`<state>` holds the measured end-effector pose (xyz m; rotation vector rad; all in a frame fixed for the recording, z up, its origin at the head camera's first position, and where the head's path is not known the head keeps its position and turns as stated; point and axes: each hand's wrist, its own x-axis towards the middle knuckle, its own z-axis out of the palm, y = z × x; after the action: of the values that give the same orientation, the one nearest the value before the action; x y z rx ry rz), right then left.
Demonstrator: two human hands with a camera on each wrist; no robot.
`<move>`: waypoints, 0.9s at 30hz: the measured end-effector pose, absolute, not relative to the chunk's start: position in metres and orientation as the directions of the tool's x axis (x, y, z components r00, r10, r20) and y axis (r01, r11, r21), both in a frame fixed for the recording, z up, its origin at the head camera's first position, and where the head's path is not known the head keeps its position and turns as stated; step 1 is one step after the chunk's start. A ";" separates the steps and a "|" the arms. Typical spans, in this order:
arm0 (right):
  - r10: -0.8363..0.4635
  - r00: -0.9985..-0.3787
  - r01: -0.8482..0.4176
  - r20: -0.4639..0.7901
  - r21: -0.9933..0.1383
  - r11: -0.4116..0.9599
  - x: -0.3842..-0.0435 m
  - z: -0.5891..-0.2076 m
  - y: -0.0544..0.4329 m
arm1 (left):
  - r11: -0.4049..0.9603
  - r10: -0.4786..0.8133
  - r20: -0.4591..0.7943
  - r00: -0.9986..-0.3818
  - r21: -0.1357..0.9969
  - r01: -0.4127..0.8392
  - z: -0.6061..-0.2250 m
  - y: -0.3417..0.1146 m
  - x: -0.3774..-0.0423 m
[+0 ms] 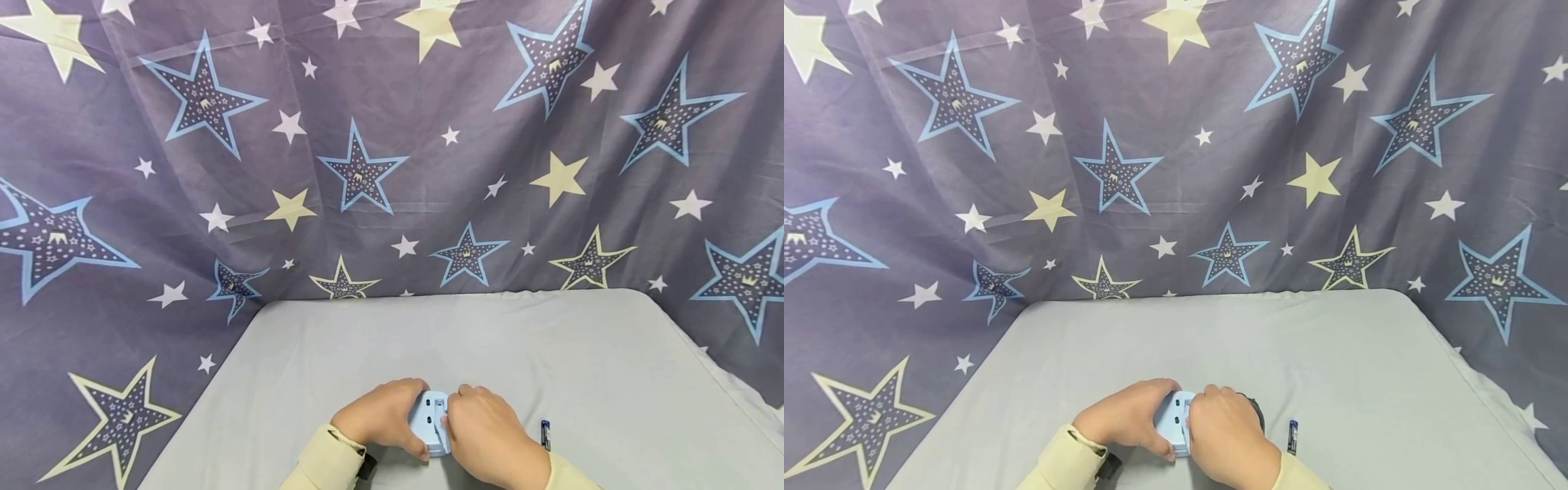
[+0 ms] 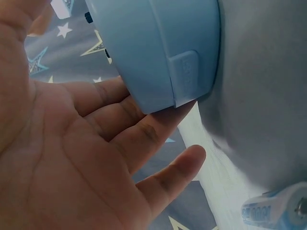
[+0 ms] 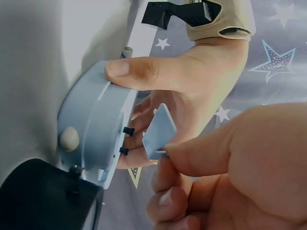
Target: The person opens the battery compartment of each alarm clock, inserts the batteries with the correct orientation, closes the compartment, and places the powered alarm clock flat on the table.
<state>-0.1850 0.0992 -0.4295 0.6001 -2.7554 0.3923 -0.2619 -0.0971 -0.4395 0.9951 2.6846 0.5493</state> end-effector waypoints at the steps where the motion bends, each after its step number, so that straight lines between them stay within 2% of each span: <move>1: -0.365 -0.869 -0.444 0.334 -0.201 0.873 -0.185 -0.429 0.100 | 0.702 0.661 -0.083 -0.746 0.419 0.576 -0.440 -0.097 -0.262; 12: -0.430 -0.837 -0.507 0.339 -0.184 0.842 -0.181 -0.423 0.104 | 0.690 0.678 -0.071 -0.731 0.405 0.600 -0.440 -0.099 -0.262; 27: -0.505 -0.808 -0.564 0.303 -0.150 0.812 -0.177 -0.416 0.107 | 0.757 0.639 -0.110 -0.761 0.267 0.596 -0.433 -0.109 -0.260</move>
<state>-0.1768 0.1073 -0.4158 0.8250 -2.7490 0.3411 -0.2599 -0.1086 -0.4325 0.9808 2.7591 0.3217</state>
